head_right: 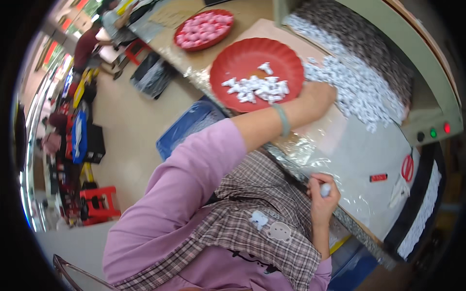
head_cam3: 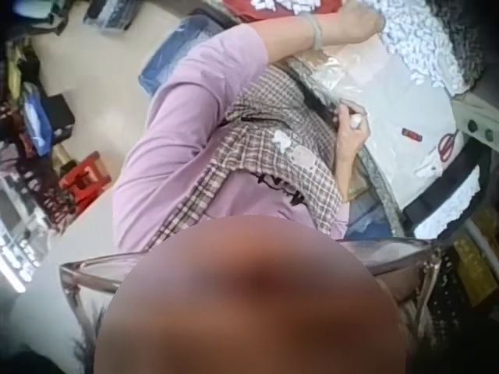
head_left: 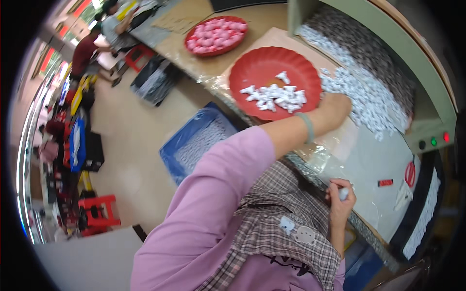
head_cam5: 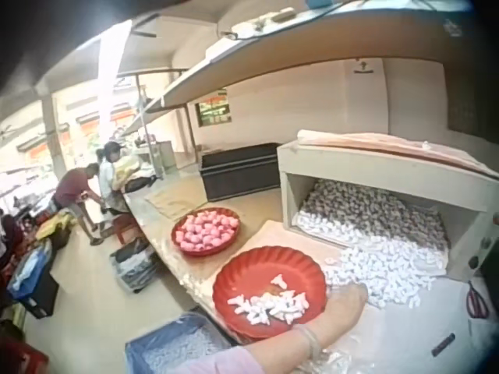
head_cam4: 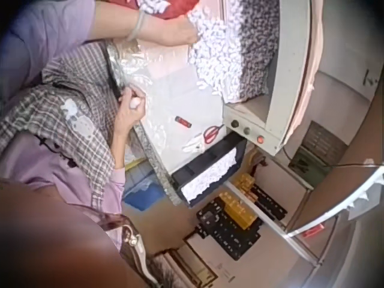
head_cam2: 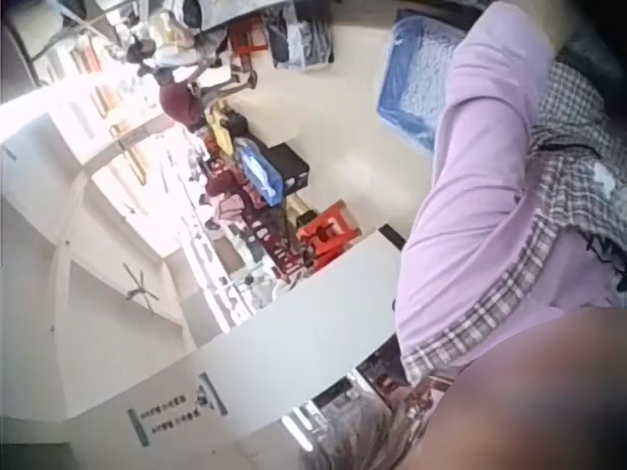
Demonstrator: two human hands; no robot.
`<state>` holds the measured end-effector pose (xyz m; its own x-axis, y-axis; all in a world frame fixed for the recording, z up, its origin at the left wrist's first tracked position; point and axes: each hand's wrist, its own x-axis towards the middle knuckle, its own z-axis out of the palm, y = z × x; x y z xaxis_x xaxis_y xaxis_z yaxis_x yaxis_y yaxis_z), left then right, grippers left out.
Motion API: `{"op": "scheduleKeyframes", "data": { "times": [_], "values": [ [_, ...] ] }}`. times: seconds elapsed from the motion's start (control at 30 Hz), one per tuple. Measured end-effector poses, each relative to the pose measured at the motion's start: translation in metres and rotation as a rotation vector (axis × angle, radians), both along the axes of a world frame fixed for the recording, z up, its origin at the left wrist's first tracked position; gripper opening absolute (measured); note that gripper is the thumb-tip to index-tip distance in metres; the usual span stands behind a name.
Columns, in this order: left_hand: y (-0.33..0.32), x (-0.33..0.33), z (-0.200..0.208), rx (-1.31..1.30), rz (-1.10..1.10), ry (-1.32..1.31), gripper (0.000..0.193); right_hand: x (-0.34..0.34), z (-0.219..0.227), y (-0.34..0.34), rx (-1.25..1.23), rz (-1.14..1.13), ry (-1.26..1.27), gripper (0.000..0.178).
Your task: The person assembles small white plastic components by applying glue from a squeeze bottle and joining the pieces together by hand.
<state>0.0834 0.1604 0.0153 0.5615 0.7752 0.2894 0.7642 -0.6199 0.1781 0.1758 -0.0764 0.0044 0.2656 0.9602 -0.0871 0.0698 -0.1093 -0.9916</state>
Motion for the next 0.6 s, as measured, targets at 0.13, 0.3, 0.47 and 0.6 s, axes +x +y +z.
{"op": "scheduleKeyframes", "data": {
  "times": [0.13,0.3,0.47,0.6],
  "values": [
    [-0.007,-0.009,-0.015,0.062,-0.084,-0.14,0.013,0.0,-0.01,-0.004,0.082,0.026,0.034,0.007],
    [-0.016,-0.026,-0.019,-0.023,-0.077,-0.223,0.014,0.001,-0.012,-0.003,0.086,0.04,0.021,0.01],
    [-0.05,-0.057,0.005,-0.466,-0.216,-0.732,0.017,0.0,-0.01,0.001,0.096,0.072,0.035,0.015],
    [-0.078,-0.069,0.007,-1.159,-0.216,-1.116,0.021,-0.004,0.0,0.004,0.088,0.077,0.127,0.025]
  ]
}}
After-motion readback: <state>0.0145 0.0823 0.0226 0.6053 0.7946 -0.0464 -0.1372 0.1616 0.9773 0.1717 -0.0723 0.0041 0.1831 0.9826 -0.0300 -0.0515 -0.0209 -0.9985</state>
